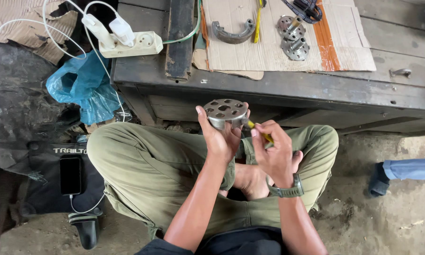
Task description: The person sits on the floor and cleans a cylindrical metal part with multiple holes using a yellow toothbrush. They scrub the inside of the holes and the outer surface of the part, rotating it to access different areas. Other metal parts and tools are visible on a wooden workbench nearby.
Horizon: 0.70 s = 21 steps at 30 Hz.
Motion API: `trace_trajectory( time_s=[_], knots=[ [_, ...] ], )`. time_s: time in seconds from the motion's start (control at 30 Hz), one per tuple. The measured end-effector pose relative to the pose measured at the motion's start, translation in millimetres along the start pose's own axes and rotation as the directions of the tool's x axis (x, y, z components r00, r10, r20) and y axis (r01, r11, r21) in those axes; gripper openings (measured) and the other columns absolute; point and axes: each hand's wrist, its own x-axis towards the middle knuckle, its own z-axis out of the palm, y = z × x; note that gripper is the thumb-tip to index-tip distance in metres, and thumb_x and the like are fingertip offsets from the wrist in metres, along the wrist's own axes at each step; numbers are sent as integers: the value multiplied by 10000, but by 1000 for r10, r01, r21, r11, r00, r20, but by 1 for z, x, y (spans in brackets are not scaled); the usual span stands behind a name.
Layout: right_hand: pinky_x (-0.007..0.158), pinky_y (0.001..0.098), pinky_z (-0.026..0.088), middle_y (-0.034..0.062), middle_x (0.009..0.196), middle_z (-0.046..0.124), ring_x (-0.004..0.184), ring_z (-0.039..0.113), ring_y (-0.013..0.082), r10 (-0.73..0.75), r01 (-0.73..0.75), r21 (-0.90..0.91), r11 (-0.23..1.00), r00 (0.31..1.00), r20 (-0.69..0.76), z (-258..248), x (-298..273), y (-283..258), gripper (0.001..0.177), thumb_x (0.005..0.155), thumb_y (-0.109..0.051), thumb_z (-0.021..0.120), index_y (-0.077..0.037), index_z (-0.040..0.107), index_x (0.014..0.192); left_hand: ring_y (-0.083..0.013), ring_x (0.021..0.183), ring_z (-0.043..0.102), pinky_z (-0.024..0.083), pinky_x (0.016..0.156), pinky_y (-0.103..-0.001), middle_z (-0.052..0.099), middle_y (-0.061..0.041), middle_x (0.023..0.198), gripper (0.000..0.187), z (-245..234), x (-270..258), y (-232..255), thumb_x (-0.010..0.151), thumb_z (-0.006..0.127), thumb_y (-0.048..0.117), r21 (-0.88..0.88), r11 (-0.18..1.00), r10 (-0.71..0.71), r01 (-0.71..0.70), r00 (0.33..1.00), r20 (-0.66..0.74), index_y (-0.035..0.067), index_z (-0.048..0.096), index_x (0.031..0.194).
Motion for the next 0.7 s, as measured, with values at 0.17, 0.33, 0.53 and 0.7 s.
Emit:
trace_trajectory(
  time_s=[0.17, 0.33, 0.53, 0.7],
  knots=[
    [727, 509, 439, 82, 822, 673, 627, 600, 165, 50, -49, -39, 998, 999, 15, -3, -6, 13, 20, 977, -54, 703, -49, 687, 987, -319, 1305, 568, 443, 1098, -494, 578, -104, 1426, 958, 0, -1, -6, 826, 437, 857, 35, 999, -40, 40, 999, -9, 136, 500, 1454],
    [793, 630, 364, 40, 813, 674, 652, 623, 165, 110, -110, -92, 990, 994, -2, -8, -8, 22, 29, 986, -110, 708, -90, 698, 1004, -334, 1224, 619, 509, 1035, -465, 616, -130, 1350, 899, -1, 4, -6, 865, 466, 815, 28, 1000, -11, 10, 999, 32, 101, 534, 1407],
    [882, 791, 264, -16, 801, 676, 686, 654, 166, 192, -190, -152, 970, 981, -6, -7, -13, 30, 50, 997, -185, 715, -145, 712, 1027, -222, 1172, 634, 529, 963, -351, 627, -78, 1347, 975, -3, -1, -10, 806, 432, 882, 195, 980, -22, 23, 1000, -10, 140, 523, 1432],
    [942, 884, 205, -72, 814, 669, 683, 670, 144, 272, -272, -197, 942, 962, -25, -4, -12, 36, 94, 1002, -255, 698, -179, 714, 1056, -282, 1019, 672, 556, 1003, -422, 632, -132, 1040, 967, 2, -6, -9, 837, 466, 844, 114, 993, -27, 26, 1000, 9, 58, 516, 1400]
  ],
)
